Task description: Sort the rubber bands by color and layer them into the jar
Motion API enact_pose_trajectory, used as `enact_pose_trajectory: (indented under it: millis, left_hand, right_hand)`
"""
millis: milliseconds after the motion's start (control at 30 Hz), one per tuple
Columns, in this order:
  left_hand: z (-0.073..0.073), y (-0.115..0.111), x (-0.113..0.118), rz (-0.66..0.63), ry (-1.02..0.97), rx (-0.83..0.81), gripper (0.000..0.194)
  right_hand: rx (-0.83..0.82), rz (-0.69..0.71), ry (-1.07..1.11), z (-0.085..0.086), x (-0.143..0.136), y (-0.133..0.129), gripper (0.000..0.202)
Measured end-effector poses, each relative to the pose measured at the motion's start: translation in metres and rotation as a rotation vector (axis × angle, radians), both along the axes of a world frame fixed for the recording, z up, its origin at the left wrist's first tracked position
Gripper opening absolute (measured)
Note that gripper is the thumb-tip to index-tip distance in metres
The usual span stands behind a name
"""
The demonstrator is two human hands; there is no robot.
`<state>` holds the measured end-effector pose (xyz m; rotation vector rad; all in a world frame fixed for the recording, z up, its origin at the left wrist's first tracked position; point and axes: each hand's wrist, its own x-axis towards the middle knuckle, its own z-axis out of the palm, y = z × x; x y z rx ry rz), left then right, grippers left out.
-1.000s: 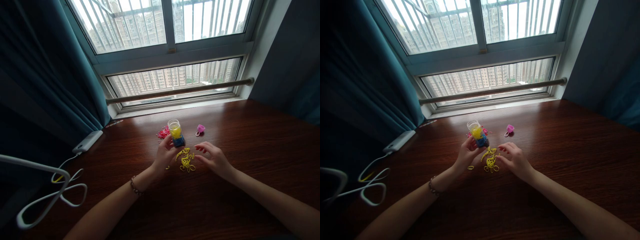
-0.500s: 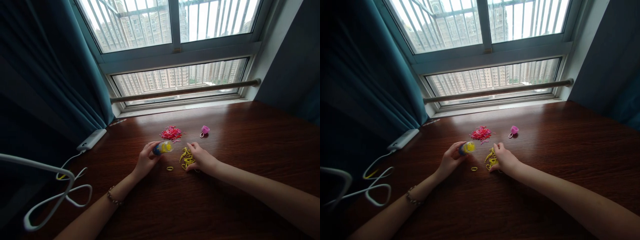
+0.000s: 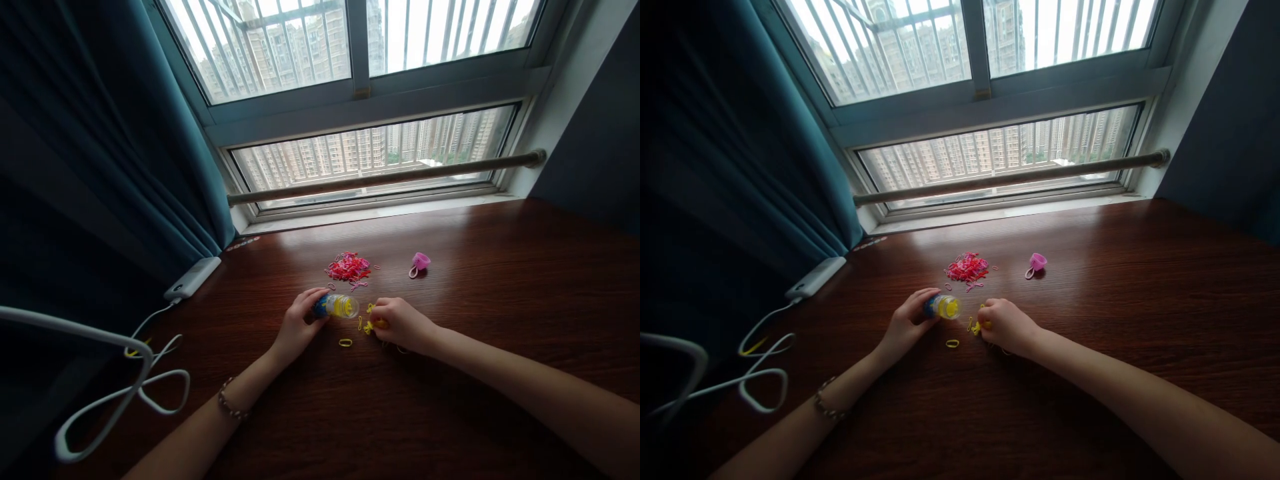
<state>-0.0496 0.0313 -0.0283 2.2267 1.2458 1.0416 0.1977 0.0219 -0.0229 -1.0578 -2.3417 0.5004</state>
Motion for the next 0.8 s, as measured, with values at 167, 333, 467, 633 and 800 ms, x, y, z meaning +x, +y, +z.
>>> enact_pose_trajectory:
  millis: [167,333,467,633,800]
  left_hand:
    - [0.001,0.000,-0.001,0.028,0.032,0.033,0.047]
    - [0.003,-0.005,0.002,0.059,0.125,0.122,0.046]
    - [0.001,-0.010,0.007,0.059,0.170,0.186,0.046]
    - [0.000,-0.014,0.012,0.052,0.215,0.231,0.045]
    - [0.001,-0.016,0.014,0.043,0.195,0.204,0.045]
  right_hand:
    - [-0.150,-0.094,0.361,0.007,-0.003,0.001,0.004]
    - [-0.286,-0.120,0.491,0.021,-0.002,-0.004,0.009]
    - [-0.171,-0.163,0.426,0.024,0.000,-0.009,0.005]
    - [-0.070,-0.239,0.402,0.027,0.001,-0.012,0.011]
    - [0.091,-0.204,0.441,0.033,0.002,-0.013,0.006]
